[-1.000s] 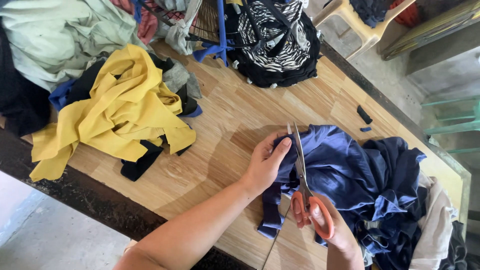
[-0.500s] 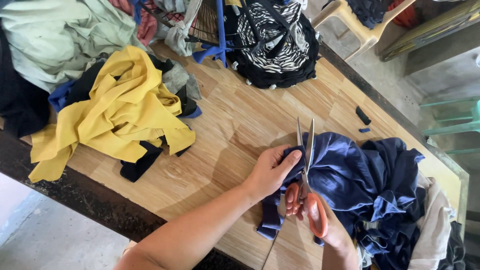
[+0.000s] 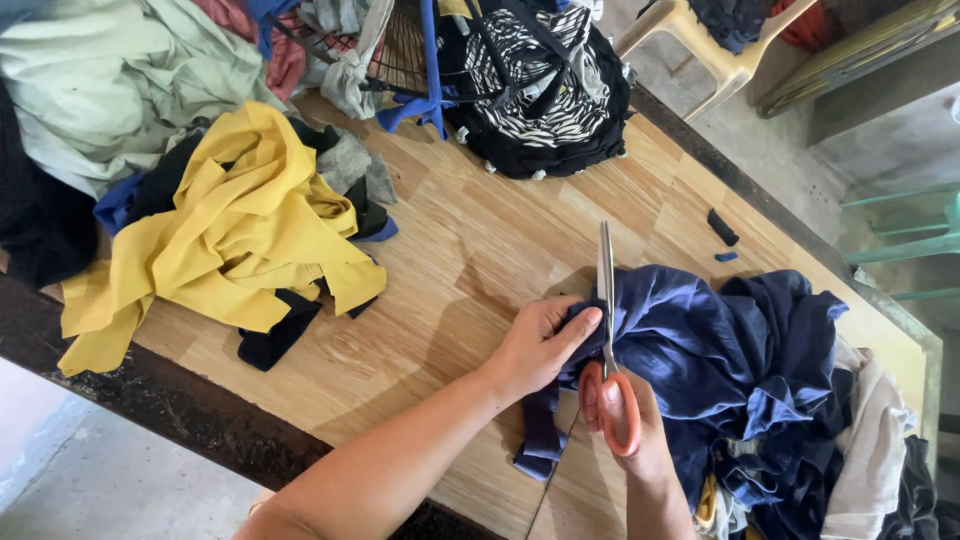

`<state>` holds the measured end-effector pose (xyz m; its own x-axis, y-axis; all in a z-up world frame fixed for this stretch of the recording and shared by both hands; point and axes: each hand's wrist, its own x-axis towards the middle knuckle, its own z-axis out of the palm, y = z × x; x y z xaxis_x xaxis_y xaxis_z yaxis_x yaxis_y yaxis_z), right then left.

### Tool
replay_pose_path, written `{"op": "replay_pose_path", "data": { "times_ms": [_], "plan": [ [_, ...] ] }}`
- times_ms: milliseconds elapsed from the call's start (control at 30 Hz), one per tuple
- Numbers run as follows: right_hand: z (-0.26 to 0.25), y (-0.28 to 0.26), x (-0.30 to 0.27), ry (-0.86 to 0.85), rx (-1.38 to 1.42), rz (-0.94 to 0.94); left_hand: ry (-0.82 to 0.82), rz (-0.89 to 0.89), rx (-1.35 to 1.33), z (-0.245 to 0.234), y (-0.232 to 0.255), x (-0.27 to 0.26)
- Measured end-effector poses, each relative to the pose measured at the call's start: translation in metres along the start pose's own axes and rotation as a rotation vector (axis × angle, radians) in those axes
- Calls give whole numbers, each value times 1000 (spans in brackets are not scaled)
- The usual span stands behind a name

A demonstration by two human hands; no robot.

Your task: Cutting long strips from a piece of blue cloth using scissors for rug making.

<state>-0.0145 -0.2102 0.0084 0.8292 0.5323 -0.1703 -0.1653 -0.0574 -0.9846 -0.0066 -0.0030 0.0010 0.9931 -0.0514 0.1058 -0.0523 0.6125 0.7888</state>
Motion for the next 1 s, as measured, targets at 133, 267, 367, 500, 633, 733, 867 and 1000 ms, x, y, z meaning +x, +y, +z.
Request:
{"op": "replay_pose_path", "data": {
  "times_ms": [133, 267, 367, 500, 633, 733, 867, 1000],
  "plan": [
    [11, -14, 15, -15, -40, -108, 4, -34, 17, 2, 15, -1],
    [-1, -23, 38, 319, 24, -256, 374, 364, 303, -12, 17, 9],
    [-42, -6, 55, 636, 38, -299, 533, 311, -13, -30, 39, 22],
    [-72, 14, 60, 812, -68, -511, 582, 640, -179, -27, 98, 18],
    [-56, 5, 50, 794, -67, -495, 570, 677, -53, -28, 144, 40],
    [-52, 3, 47, 771, -70, -508, 518, 586, 249, -50, 134, 84],
    [-54, 7, 44, 793, -117, -462, 444, 375, 789, -62, 117, 116],
    [-58, 13, 49, 767, -82, -521, 308, 647, 1257, -23, 115, 60]
  ]
}}
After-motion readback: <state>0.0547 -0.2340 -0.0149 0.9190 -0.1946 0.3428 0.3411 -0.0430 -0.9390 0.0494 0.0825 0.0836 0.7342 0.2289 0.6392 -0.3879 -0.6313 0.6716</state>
